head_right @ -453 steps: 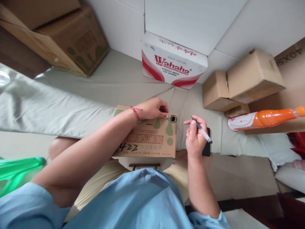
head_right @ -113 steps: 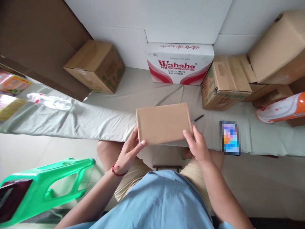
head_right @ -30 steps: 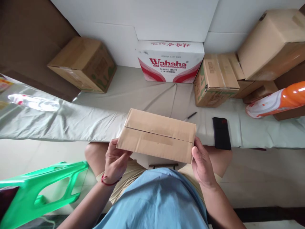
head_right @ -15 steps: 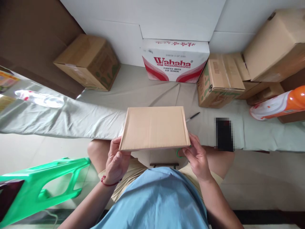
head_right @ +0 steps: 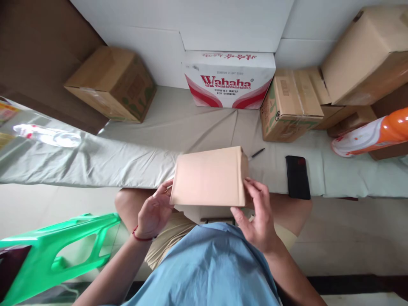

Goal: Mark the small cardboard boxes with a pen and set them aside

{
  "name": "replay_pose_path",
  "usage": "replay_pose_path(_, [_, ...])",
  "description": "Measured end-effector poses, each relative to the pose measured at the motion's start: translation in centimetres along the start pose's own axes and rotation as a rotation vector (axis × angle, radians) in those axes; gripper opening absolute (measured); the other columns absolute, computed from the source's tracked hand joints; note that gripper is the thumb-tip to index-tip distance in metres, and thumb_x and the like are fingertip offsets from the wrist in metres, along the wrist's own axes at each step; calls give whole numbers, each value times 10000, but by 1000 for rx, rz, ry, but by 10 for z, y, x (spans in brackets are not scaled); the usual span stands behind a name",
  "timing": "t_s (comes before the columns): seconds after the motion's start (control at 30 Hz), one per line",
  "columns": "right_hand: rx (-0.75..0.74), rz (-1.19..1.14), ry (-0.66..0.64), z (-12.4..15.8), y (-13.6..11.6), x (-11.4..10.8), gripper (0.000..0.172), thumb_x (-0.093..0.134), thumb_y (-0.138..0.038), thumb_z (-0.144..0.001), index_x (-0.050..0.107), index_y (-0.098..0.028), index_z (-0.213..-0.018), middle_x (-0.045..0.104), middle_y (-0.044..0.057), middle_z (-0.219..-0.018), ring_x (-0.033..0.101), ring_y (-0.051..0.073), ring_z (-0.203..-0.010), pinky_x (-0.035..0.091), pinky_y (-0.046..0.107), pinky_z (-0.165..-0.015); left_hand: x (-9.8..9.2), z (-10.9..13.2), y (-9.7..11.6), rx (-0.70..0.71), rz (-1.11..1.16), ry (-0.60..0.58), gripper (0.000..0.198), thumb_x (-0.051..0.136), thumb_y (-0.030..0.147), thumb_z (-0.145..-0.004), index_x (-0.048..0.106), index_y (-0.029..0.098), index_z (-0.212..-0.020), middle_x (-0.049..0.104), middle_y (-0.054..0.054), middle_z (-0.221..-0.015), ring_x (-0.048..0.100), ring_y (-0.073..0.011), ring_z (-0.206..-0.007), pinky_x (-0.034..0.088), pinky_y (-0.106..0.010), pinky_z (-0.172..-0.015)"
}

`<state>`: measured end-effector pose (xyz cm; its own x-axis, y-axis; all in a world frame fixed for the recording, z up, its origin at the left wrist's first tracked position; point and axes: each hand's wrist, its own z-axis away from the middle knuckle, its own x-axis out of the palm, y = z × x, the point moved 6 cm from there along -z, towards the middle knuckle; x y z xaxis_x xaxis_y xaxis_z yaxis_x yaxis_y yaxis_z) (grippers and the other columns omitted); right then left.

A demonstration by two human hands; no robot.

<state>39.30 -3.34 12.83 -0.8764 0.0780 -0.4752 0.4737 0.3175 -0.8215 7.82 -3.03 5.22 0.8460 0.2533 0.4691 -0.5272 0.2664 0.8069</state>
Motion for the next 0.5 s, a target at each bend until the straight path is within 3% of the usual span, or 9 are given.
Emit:
replay_pose_path(0.07, [-202, 86, -36, -5, -29, 2, 753, 725, -268, -968, 475, -299, -1677, 539, 165, -1487, 550, 371, -1472, 509, 589, -1234, -3, 0, -2, -45, -45, 32, 574, 850, 591, -807, 788, 208, -1230, 795, -106, -1101, 735, -260, -914, 594, -351, -788])
replay_pose_path(0.17, [-422, 113, -89, -7, -60, 7, 743, 670, -249, -988, 461, -274, -1700, 615, 157, -1421, 574, 368, -1466, 411, 656, -1306, 0, 1, -6, -80, -108, 32, 507, 923, 468, -781, 809, 187, -1187, 817, -99, -1066, 766, -275, -962, 596, -323, -798])
replay_pose_path(0.37, [-539, 155, -179, -13, -88, 0, 702, 671, -147, -975, 527, -272, -1650, 782, 83, -1373, 701, 300, -1377, 328, 634, -1372, 23, 7, -25, -170, -54, -89, 445, 910, 416, -836, 802, 181, -1198, 826, -112, -1090, 780, -252, -920, 608, -306, -782])
replay_pose_path(0.43, [-573, 173, -244, -19, -98, -1, 600, 655, -133, -996, 605, -269, -1578, 770, 64, -1416, 693, 273, -1398, 352, 590, -1374, 28, 7, -30, -177, -144, -103, 433, 912, 449, -844, 802, 192, -1174, 823, -100, -1034, 770, -241, -852, 618, -330, -767])
replay_pose_path(0.5, [-622, 181, -323, -28, -108, 2, 481, 603, -115, -1035, 675, -254, -1489, 759, 55, -1440, 688, 240, -1406, 350, 558, -1379, 31, 6, -27, -77, -319, -64, 404, 949, 442, -802, 817, 194, -1092, 807, -86, -955, 756, -257, -839, 626, -371, -777])
